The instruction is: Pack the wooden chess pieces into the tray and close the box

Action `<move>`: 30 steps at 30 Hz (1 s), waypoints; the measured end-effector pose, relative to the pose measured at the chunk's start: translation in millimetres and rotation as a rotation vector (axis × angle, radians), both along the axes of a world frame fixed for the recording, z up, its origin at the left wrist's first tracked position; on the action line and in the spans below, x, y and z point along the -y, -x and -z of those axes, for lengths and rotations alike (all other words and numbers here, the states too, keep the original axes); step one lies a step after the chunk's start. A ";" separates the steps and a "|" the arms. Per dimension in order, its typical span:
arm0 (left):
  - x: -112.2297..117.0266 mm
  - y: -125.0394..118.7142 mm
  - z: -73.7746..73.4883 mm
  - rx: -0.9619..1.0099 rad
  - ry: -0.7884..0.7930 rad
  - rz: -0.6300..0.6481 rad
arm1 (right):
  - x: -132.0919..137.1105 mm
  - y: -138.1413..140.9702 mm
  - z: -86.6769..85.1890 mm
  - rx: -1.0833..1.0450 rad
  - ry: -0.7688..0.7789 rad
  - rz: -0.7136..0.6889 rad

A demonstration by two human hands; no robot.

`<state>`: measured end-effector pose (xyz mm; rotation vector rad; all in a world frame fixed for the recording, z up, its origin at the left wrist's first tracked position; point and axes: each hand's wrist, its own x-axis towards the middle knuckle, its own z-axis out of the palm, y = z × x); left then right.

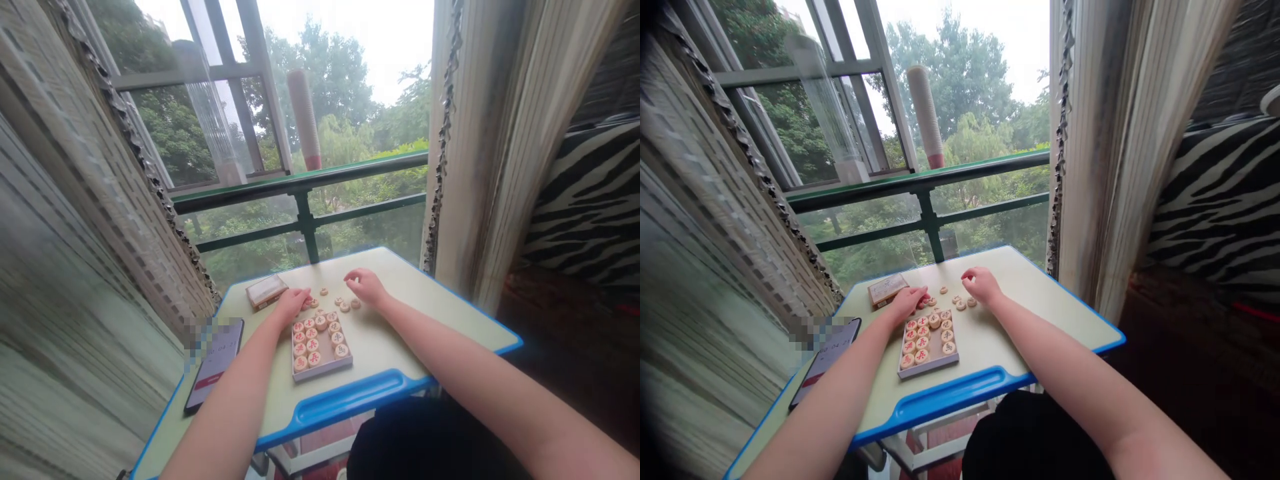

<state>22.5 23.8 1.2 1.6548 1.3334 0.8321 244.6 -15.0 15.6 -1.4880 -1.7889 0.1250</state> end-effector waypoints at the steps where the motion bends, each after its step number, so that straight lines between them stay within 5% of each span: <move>1: -0.5 -0.1 1.0 0.010 0.009 -0.009 | -0.3 0.1 1.4 0.017 0.014 -0.029; 11: -4.1 12.7 10.5 0.109 -0.027 -0.051 | -4.9 4.0 10.2 0.102 0.146 -0.206; 19: -6.1 3.2 11.5 0.137 -0.027 -0.178 | -0.1 5.0 6.8 0.158 0.147 -0.231; 30: 0.7 3.8 5.0 0.176 -0.009 -0.146 | -2.2 3.1 9.1 0.153 0.169 -0.183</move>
